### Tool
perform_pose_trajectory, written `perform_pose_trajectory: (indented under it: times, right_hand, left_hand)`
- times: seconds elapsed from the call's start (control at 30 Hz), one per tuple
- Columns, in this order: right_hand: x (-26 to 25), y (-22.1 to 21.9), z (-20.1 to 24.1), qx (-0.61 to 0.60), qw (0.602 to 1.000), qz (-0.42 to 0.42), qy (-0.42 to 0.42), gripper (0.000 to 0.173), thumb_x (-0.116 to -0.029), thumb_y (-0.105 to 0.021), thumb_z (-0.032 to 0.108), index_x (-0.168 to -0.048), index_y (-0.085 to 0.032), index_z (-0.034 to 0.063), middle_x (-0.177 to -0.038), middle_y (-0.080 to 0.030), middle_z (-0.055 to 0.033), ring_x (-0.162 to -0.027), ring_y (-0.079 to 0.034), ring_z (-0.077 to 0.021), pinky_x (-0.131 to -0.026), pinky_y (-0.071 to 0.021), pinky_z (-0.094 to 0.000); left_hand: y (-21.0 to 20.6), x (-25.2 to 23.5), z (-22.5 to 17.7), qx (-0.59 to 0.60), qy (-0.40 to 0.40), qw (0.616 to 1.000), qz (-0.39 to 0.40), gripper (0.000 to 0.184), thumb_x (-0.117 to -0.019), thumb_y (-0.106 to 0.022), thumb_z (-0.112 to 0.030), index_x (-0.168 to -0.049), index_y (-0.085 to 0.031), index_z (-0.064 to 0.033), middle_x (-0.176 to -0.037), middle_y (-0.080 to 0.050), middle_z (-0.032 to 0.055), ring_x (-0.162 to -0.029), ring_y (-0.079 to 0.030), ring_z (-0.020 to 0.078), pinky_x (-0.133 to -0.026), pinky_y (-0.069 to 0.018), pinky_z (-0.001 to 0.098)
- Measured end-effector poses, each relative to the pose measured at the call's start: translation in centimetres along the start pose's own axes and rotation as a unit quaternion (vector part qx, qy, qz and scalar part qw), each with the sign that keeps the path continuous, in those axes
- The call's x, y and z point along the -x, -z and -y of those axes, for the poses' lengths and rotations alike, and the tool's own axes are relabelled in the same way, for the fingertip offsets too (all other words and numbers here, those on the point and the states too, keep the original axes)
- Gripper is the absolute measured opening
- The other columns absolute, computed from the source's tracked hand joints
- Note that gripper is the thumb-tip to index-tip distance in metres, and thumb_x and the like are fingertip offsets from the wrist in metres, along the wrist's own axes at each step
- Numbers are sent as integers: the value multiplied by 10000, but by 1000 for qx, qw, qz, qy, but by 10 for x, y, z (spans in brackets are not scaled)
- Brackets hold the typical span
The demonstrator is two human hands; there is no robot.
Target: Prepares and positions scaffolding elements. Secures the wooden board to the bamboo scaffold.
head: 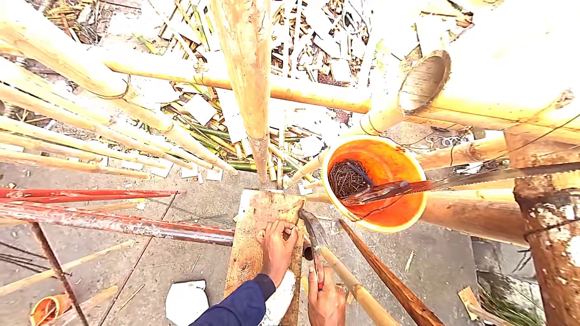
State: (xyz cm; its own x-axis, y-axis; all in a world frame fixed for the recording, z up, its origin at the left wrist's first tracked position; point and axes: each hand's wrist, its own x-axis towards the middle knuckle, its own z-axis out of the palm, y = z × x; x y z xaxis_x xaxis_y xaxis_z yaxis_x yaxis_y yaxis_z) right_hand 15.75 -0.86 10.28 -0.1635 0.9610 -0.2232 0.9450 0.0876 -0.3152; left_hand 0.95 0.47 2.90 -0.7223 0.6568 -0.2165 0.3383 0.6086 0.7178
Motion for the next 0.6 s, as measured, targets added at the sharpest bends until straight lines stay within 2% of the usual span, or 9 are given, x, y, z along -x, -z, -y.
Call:
perform_pose_trajectory:
  times: [0.07, 0.13, 0.2, 0.27, 0.33, 0.4, 0.47, 0.5, 0.6]
  right_hand:
    - [0, 0, -2, 5, 1000, 12, -16, 355, -1004, -517, 440, -922, -644, 119, -549, -585, -27, -485, -613, -213, -462, -490, -438]
    - [-3, 10, 6, -14, 1000, -13, -14, 346, -1003, -530, 425, -914, -643, 110, -552, -572, -17, -474, -589, -189, -455, -478, -414]
    - [-4, 24, 18, -43, 996, -76, 17, 371, -995, -528, 420, -898, -647, 82, -546, -555, -1, -450, -552, -137, -434, -458, -356]
    - [-7, 33, 28, -71, 982, -160, 66, 468, -1008, -492, 458, -873, -657, 41, -548, -544, 0, -447, -525, -76, -435, -448, -278]
    - [-6, 29, 28, -78, 972, -200, 100, 541, -1020, -466, 486, -881, -668, 5, -570, -581, -42, -472, -563, -82, -469, -487, -264]
    - [-1, 10, 11, -45, 985, -144, 80, 437, -975, -511, 419, -881, -682, 28, -567, -602, -46, -465, -594, -138, -455, -503, -339]
    - [-2, 3, 0, 8, 1000, -20, 20, 344, -991, -535, 405, -900, -640, 90, -560, -597, -50, -485, -624, -227, -458, -501, -437]
    - [-3, 6, 2, 18, 1000, 0, 4, 341, -995, -542, 402, -917, -644, 87, -568, -608, -62, -497, -638, -253, -465, -506, -462]
    - [-8, 29, 25, -10, 998, -60, 32, 390, -997, -518, 412, -919, -658, 57, -570, -586, -38, -474, -598, -194, -446, -487, -403]
  left_hand:
    - [-1, 1, 0, 2, -2, 1000, -3, 134, -905, -662, -406, -899, -739, -297, -857, -682, -172, -813, -611, 9, -924, -400, 450]
    - [-1, -3, -1, 7, -7, 1000, -6, 130, -901, -667, -400, -890, -741, -293, -857, -683, -167, -818, -614, 14, -926, -404, 456]
    - [1, -1, -1, 12, -6, 1000, -1, 130, -903, -669, -395, -886, -744, -289, -857, -685, -160, -823, -617, 22, -934, -398, 470]
    - [0, -2, 0, 14, -7, 1000, -1, 139, -902, -663, -399, -877, -746, -291, -848, -683, -159, -812, -617, 23, -926, -405, 468]
    - [0, -2, 1, 15, -8, 1000, -4, 142, -895, -660, -399, -862, -746, -291, -836, -680, -158, -803, -614, 24, -920, -406, 466]
    - [0, -1, 2, 14, -10, 1000, -4, 139, -892, -669, -406, -854, -745, -297, -841, -677, -163, -813, -614, 23, -917, -407, 464]
    - [0, -1, 2, 17, -16, 1000, -1, 141, -902, -680, -409, -858, -749, -294, -864, -683, -157, -842, -620, 35, -924, -407, 477]
    - [1, 0, 2, 16, -20, 1000, -1, 138, -898, -688, -404, -853, -750, -289, -867, -686, -151, -846, -624, 43, -920, -408, 483]
    - [3, -3, 2, 17, -24, 1000, 1, 154, -896, -694, -397, -848, -757, -265, -857, -686, -121, -840, -632, 73, -925, -412, 498]
